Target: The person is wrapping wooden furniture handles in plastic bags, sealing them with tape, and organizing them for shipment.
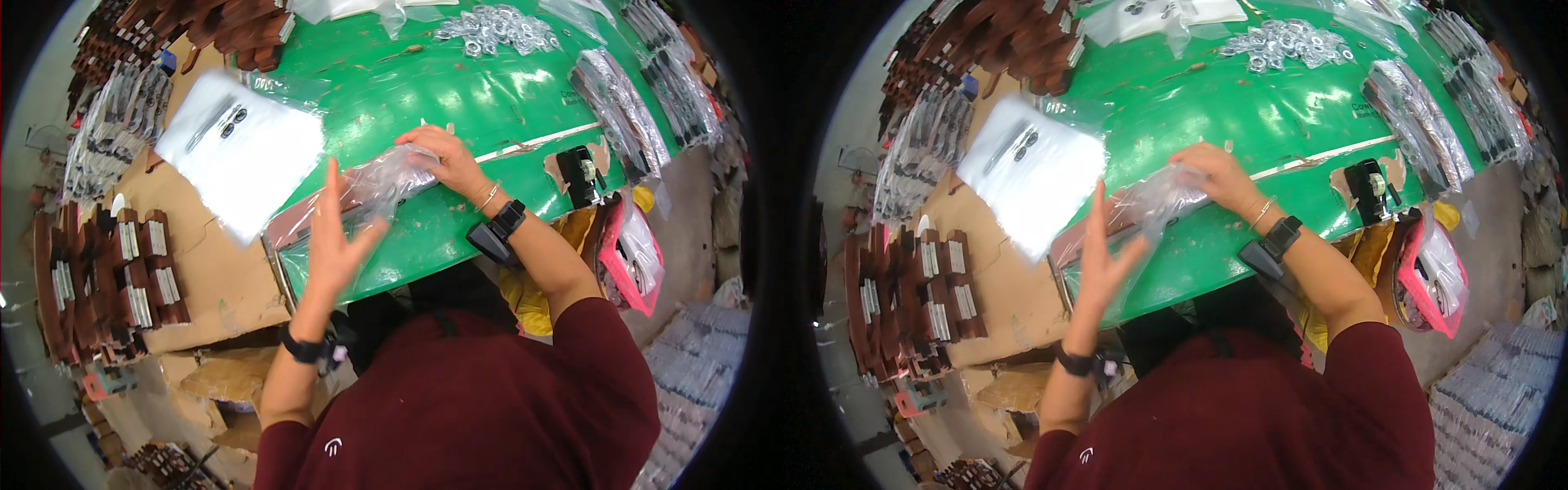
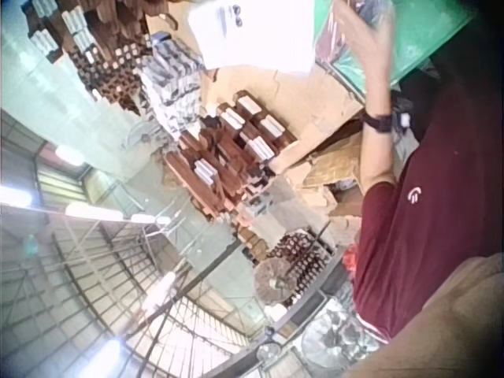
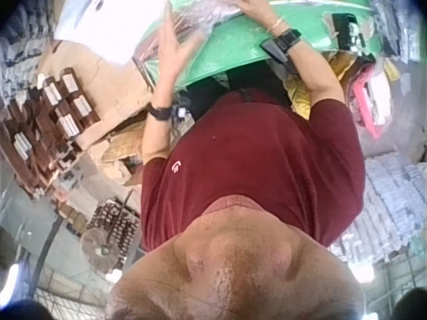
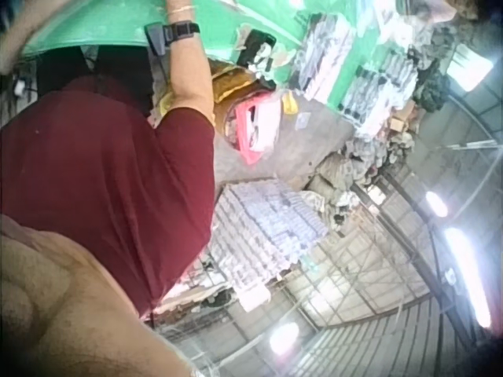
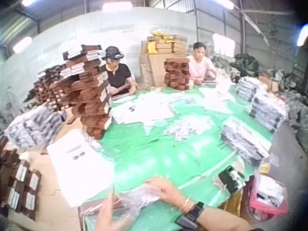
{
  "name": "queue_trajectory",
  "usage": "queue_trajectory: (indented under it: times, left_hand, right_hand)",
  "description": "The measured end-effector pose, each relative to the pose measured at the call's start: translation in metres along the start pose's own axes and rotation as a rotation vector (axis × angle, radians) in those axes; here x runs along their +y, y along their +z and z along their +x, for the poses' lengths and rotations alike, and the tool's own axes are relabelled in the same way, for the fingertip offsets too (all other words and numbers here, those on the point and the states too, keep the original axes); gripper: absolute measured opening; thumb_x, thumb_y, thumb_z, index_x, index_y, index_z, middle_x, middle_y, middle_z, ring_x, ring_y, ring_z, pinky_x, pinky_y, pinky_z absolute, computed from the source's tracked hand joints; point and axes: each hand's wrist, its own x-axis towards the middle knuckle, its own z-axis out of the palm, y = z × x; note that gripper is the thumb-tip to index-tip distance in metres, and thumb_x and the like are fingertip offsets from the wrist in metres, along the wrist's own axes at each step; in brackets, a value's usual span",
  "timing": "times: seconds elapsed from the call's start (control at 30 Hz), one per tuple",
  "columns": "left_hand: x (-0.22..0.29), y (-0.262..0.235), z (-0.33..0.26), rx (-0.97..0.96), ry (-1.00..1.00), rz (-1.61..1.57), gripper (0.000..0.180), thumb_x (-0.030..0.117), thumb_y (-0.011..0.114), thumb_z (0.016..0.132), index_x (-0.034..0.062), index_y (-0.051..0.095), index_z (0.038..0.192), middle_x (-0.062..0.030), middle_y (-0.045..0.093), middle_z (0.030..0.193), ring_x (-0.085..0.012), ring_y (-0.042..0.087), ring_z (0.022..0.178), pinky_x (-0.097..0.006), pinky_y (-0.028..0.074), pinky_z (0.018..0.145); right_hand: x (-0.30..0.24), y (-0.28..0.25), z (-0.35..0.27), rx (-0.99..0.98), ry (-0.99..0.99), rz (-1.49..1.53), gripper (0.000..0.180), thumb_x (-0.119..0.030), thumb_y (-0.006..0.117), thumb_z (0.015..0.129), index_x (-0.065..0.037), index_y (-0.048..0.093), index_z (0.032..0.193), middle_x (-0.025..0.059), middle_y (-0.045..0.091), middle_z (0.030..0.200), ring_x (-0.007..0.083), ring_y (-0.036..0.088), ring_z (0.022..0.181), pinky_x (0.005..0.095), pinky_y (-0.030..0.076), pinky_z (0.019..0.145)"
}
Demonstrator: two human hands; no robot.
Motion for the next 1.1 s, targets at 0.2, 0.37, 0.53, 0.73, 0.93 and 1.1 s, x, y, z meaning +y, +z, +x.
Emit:
queue_trajectory:
  times: [0.2, 0.37, 0.53, 0.73, 0.93, 1.1]
  left_hand:
    - [-0.019, -0.019, -0.072, 0.279, 0.004, 0.774, 0.044, 0.01, 0.069, 0.09, 0.0075, 0.061, 0.133, -0.0154, 0.067, 0.114, -0.0335, 0.063, 0.108, -0.042, 0.051, 0.088]
    - [0.021, -0.075, -0.026, 0.34, -0.042, 0.937, 0.011, 0.01, 0.063, 0.093, 0.0098, 0.073, 0.098, -0.0094, 0.068, 0.092, -0.03, 0.063, 0.094, -0.038, 0.05, 0.078]
    - [-0.052, -0.088, 0.032, 0.304, 0.015, 1.209, 0.015, 0.014, 0.058, 0.093, 0.0117, 0.072, 0.092, -0.0073, 0.069, 0.093, -0.0282, 0.064, 0.093, -0.043, 0.045, 0.09]
    - [-0.072, -0.023, 0.065, 0.449, 0.2, 0.753, 0.046, 0.01, 0.064, 0.089, 0.0087, 0.061, 0.136, -0.012, 0.06, 0.14, -0.0303, 0.053, 0.134, -0.058, 0.024, 0.118]
    - [-0.018, 0.024, 0.051, 0.205, 0.407, 0.442, 0.074, 0.019, 0.083, 0.078, 0.007, 0.054, 0.145, -0.0139, 0.061, 0.136, -0.0313, 0.053, 0.132, -0.048, 0.033, 0.115]
    - [-0.031, 0.026, 0.065, 0.149, 0.342, 0.404, 0.058, 0.013, 0.08, 0.08, 0.0089, 0.063, 0.136, -0.0083, 0.069, 0.105, -0.0249, 0.062, 0.1, -0.039, 0.043, 0.094]
  right_hand:
    - [-0.003, 0.002, 0.006, -0.005, -0.043, 0.006, 0.028, -0.018, 0.073, 0.09, -0.004, 0.072, 0.114, 0.0094, 0.071, 0.119, 0.0304, 0.064, 0.111, 0.0408, 0.05, 0.097]
    - [0.01, -0.002, -0.003, 0.016, -0.041, -0.018, 0.03, -0.018, 0.073, 0.087, -0.005, 0.072, 0.115, 0.0094, 0.071, 0.119, 0.0306, 0.064, 0.11, 0.0412, 0.05, 0.096]
    - [0.006, 0.007, 0.005, 0.018, -0.123, -0.024, 0.033, -0.017, 0.073, 0.086, -0.005, 0.071, 0.117, 0.0108, 0.071, 0.119, 0.0316, 0.065, 0.11, 0.0419, 0.051, 0.095]
    - [0.023, 0.012, -0.005, 0.093, -0.023, -0.027, 0.026, -0.022, 0.078, 0.085, -0.007, 0.075, 0.107, 0.0109, 0.073, 0.117, 0.0295, 0.066, 0.115, 0.0461, 0.044, 0.109]
    - [-0.012, 0.003, -0.006, 0.056, 0.033, 0.004, 0.021, -0.013, 0.074, 0.086, -0.004, 0.072, 0.105, 0.009, 0.072, 0.117, 0.0302, 0.064, 0.112, 0.0437, 0.048, 0.102]
    - [-0.01, 0.004, -0.01, 0.074, 0.017, -0.009, 0.02, -0.012, 0.077, 0.083, -0.002, 0.069, 0.098, 0.0093, 0.072, 0.116, 0.0277, 0.064, 0.108, 0.0395, 0.051, 0.093]
